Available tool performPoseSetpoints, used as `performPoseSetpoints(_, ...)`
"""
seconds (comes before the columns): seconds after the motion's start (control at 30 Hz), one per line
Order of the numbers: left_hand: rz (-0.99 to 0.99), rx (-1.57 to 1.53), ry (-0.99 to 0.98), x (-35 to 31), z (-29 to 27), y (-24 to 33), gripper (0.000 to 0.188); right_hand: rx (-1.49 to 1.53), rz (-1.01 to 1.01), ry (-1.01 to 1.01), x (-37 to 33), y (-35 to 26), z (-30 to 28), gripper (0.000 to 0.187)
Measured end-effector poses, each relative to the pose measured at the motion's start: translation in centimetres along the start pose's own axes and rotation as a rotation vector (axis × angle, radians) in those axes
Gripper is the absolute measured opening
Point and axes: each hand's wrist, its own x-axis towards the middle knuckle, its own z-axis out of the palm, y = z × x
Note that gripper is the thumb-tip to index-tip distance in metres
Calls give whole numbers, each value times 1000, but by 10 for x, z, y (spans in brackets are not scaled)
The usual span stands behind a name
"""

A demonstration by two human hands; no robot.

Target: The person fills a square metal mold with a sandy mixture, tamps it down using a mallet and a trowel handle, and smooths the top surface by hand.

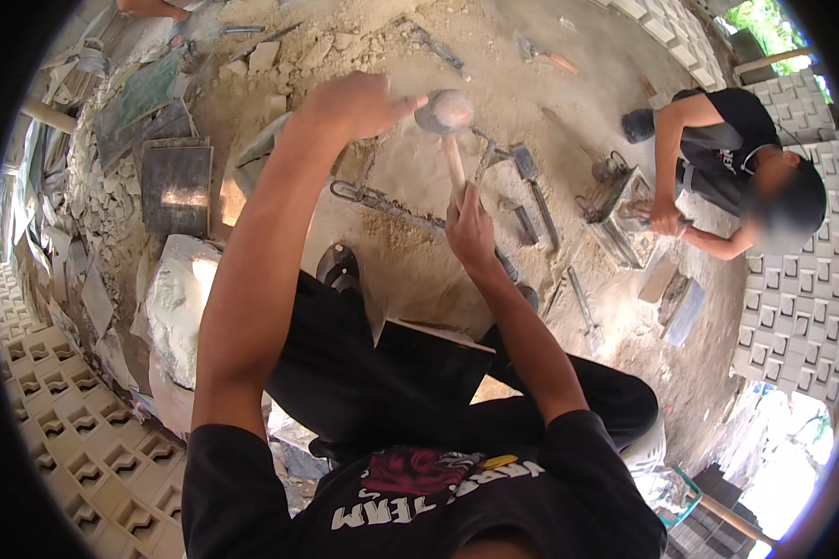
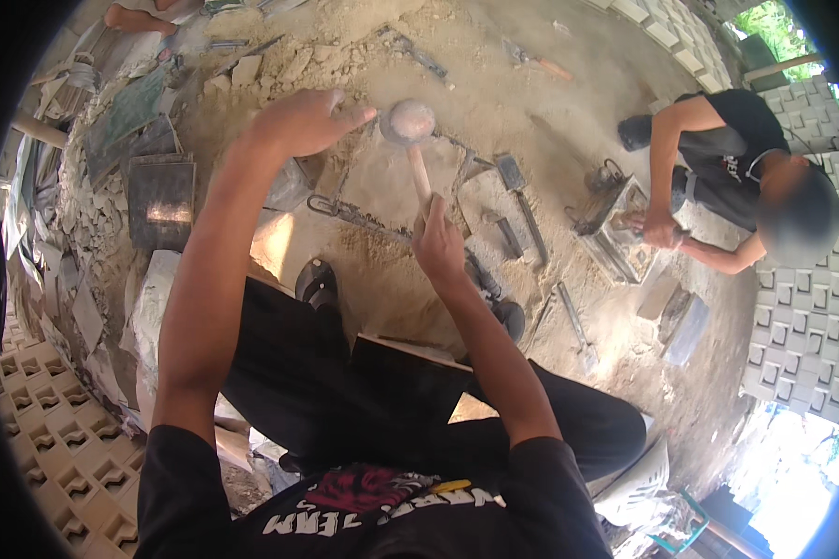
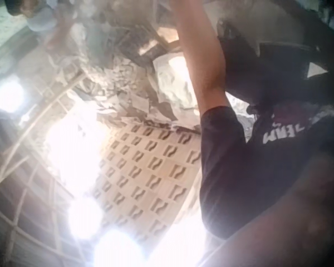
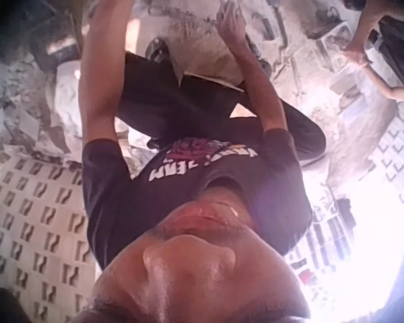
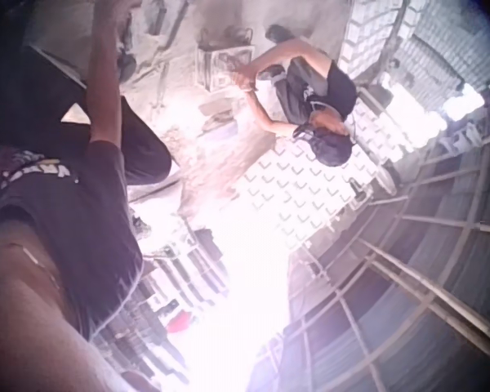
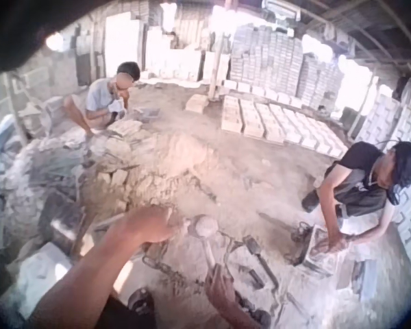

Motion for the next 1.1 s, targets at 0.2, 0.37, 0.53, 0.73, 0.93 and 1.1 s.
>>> performPoseSetpoints(0.2, 13, -2, 24, -1, 0, -1, 96, -226, 35, -338, -27, 22, 4, 40)
performPoseSetpoints(0.37, 2, -30, -33, -11, -11, 8, 96, -156, -82, -98, -42, 24, 9, 47)
performPoseSetpoints(0.53, 10, 6, 117, -2, 8, -15, 76, -161, 33, -271, -29, 19, 8, 48)
performPoseSetpoints(0.73, -21, -43, 5, -6, -4, 0, 86, -297, 219, -203, -46, 50, 0, 38)
performPoseSetpoints(0.93, -42, -25, 21, -13, 0, -11, 82, -134, 108, 25, -43, 36, -9, 36)
performPoseSetpoints(1.1, -45, -19, 51, 0, 12, -13, 84, -189, 209, -283, -40, 34, -26, 44)
